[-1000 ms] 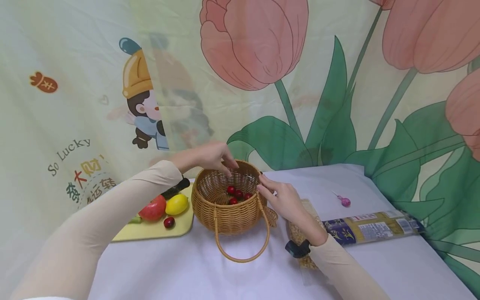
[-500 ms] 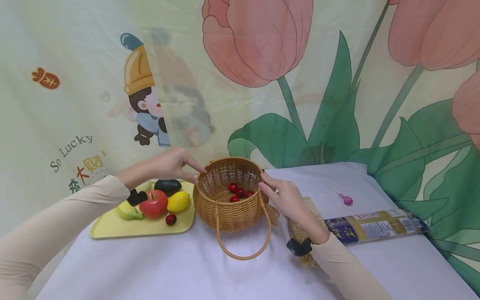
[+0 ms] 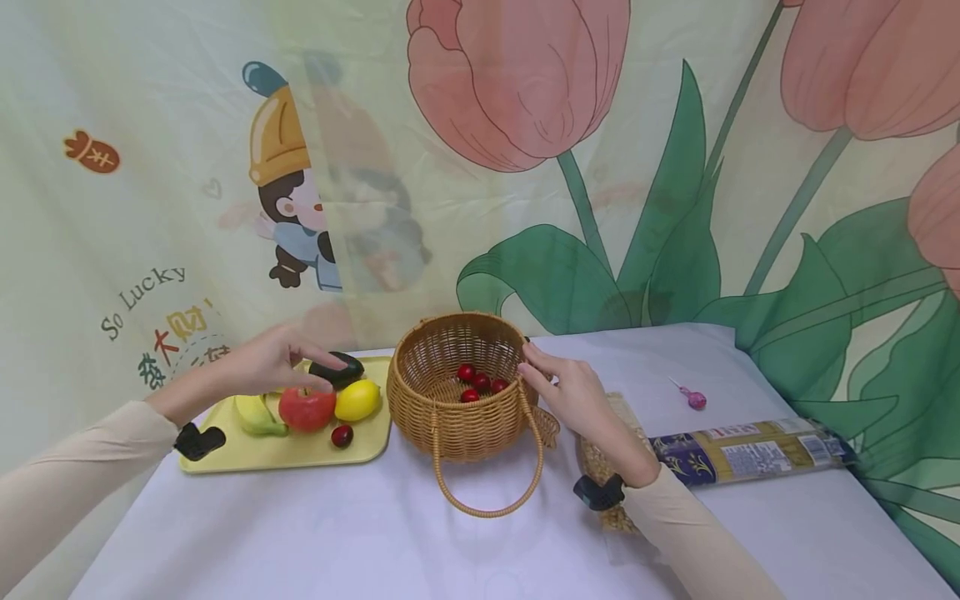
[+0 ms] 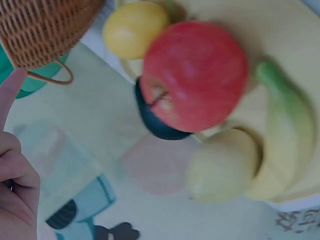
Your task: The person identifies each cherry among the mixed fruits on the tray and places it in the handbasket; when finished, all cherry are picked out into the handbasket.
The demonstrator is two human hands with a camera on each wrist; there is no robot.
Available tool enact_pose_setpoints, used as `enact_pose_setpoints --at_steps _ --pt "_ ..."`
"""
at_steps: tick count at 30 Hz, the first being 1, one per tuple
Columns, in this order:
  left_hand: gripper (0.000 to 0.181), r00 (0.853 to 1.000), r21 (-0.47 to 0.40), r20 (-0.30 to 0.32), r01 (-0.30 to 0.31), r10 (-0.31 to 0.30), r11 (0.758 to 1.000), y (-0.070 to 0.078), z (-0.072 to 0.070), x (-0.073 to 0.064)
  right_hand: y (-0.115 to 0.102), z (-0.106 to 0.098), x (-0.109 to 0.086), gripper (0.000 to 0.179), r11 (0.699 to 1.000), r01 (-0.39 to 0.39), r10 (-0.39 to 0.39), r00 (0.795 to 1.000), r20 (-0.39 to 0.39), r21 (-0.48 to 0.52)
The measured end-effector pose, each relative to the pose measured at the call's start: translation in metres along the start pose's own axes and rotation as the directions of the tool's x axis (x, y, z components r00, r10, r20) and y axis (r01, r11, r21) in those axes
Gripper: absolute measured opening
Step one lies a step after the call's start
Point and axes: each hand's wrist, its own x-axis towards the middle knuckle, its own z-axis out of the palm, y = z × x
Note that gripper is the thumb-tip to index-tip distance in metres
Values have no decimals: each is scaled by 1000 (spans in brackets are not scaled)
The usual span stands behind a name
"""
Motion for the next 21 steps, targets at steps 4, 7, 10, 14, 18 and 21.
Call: enact_pose_setpoints --at_steps 4,7,10,14,18,21 --pt "36 997 -4 17 71 -71 997 -14 8 -19 0 1 0 48 1000 2 -2 1000 0 4" --pt "38 995 1 27 91 -91 996 -22 17 -29 -1 1 -1 48 1000 0 0 1000 -1 5" --pt "38 997 21 26 77 -78 997 -27 28 -35 0 0 -1 48 1000 -3 3 1000 1 4" --pt "38 998 125 10 58 -60 990 -33 45 -40 0 0 -1 49 1000 -7 7 1000 9 9" --pt "36 1000 294 -16 29 -25 955 -35 62 -42 -1 -1 -1 50 1000 -12 12 1000 15 13" --pt "33 999 357 -40 14 0 934 -35 73 -41 -1 -1 -1 50 1000 -15 15 1000 16 15"
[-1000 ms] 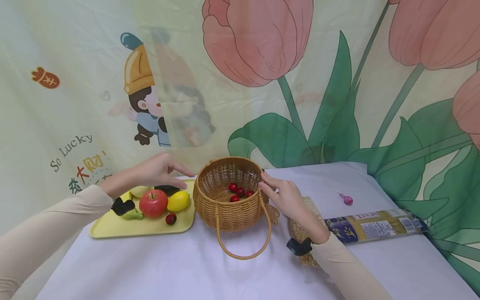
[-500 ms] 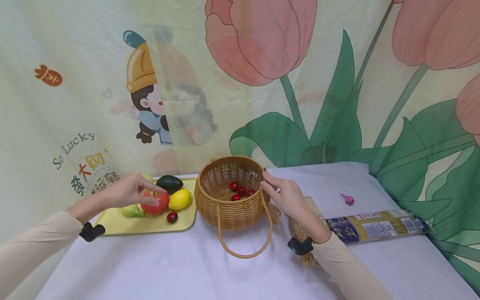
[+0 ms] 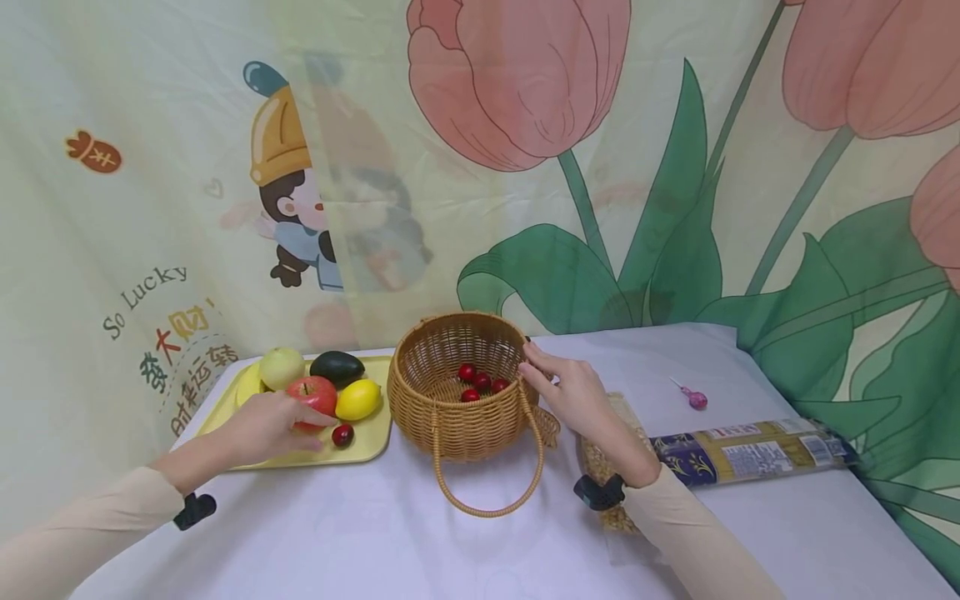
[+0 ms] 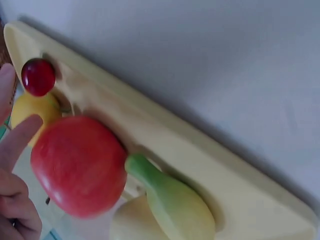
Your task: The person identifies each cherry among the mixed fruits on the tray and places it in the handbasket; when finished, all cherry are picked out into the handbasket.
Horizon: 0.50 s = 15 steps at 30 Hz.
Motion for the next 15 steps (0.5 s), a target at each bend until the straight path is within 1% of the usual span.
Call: enact_pose_setpoints --at_steps 3,5,10,15 --pt "34 1000 30 -16 2 -1 1000 4 6 3 0 0 0 50 1000 -4 4 1000 0 4" --pt "36 1000 42 -18 17 -16 999 6 9 5 0 0 1 49 1000 -3 3 1000 -2 5" --pt "36 998 36 13 60 -60 998 12 14 12 1 0 1 49 1000 15 -15 1000 -12 0" --pt "37 996 43 45 75 -77 996 17 22 18 2 1 1 49 1000 29 -29 999 -14 6"
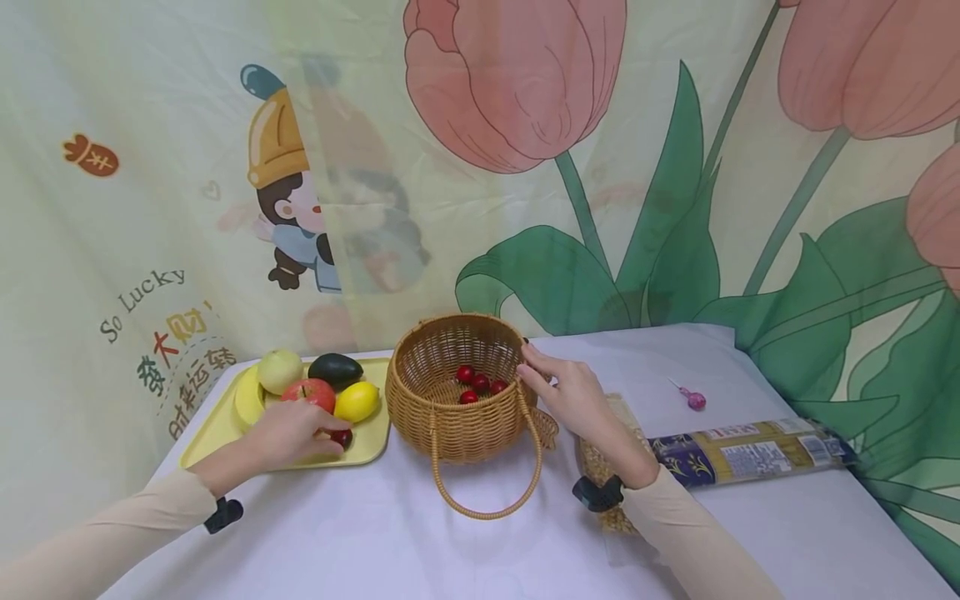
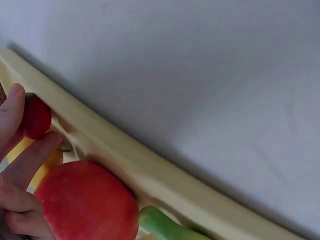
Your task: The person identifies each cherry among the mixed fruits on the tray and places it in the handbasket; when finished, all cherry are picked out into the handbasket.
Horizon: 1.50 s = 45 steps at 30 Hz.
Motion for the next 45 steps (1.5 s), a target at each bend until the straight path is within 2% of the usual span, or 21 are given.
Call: enact_pose_setpoints --at_steps 6,20,26,30,38,45 --pt "36 1000 -14 -5 17 -18 1000 0 6 1 1 2 0 49 1000 -5 5 1000 -3 -1" --pt "36 1000 -116 5 18 -18 993 -2 5 0 0 2 0 49 1000 -9 9 1000 -6 -4" --pt "37 999 -147 8 41 -40 988 -5 5 0 0 1 1 49 1000 -7 7 1000 -6 -14" --pt "36 1000 -156 -1 27 -27 987 -6 3 -3 0 1 1 49 1000 -6 6 1000 -9 -20" --pt "32 998 -204 -9 53 -56 978 -8 -18 -17 -1 1 0 48 1000 -4 4 1000 -8 -11" --pt "39 1000 -254 -5 9 -11 967 -5 -46 -26 -1 1 -1 49 1000 -16 15 1000 -6 -10"
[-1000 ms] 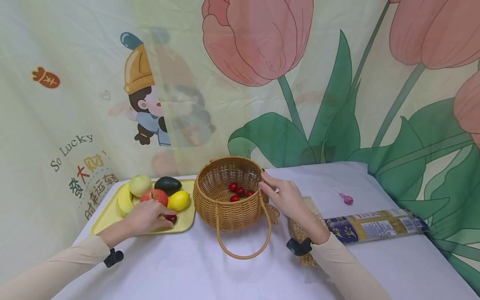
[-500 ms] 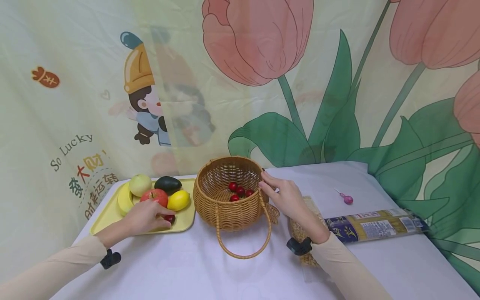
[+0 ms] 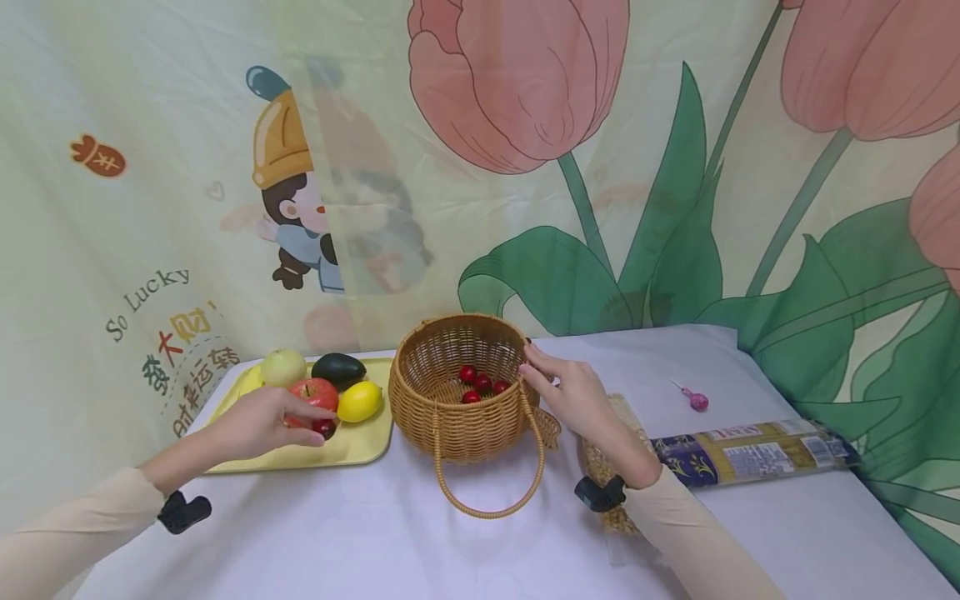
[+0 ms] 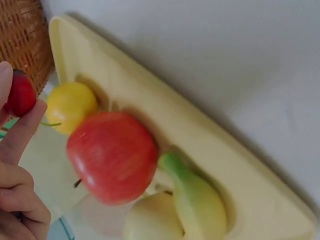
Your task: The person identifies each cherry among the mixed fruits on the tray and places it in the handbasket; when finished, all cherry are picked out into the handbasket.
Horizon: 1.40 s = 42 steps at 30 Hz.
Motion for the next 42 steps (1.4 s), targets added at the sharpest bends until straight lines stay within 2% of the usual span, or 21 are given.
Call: enact_pose_setpoints --at_steps 5,11,17,20,22,25,28,31,34,39,42 --pt "41 1000 -33 7 -11 11 999 10 -18 1 1 0 0 49 1000 0 0 1000 -1 -3" --pt "41 999 -59 -14 -52 51 997 24 -40 13 1 0 0 49 1000 5 -5 1000 -1 -4" --pt "39 993 -105 -20 -121 120 987 37 -54 39 1 -1 0 49 1000 -2 2 1000 -6 -11" --pt "41 991 -128 -18 -136 135 982 44 -57 54 0 -2 0 49 1000 -1 1 1000 -2 -12" --pt "42 990 -105 -19 -143 141 984 49 -59 64 0 -1 0 49 1000 -2 2 1000 5 -11" --pt "40 993 -30 0 -121 121 992 59 -62 80 0 -1 -1 49 1000 -8 8 1000 9 -8" --pt "38 994 4 62 -93 93 996 69 -63 97 0 -1 -1 49 1000 -9 9 1000 4 -2" --pt "36 985 -26 138 -99 101 995 79 -61 113 0 -2 0 49 1000 -3 3 1000 0 1" --pt "37 970 -68 188 -145 155 987 90 -55 130 1 -2 0 49 1000 0 0 1000 2 8" --pt "39 949 -37 214 -228 230 973 113 -48 157 1 0 -1 50 1000 5 -5 1000 1 3" --pt "38 933 -1 256 -262 253 965 124 -46 173 1 0 0 49 1000 5 -5 1000 -2 -2"
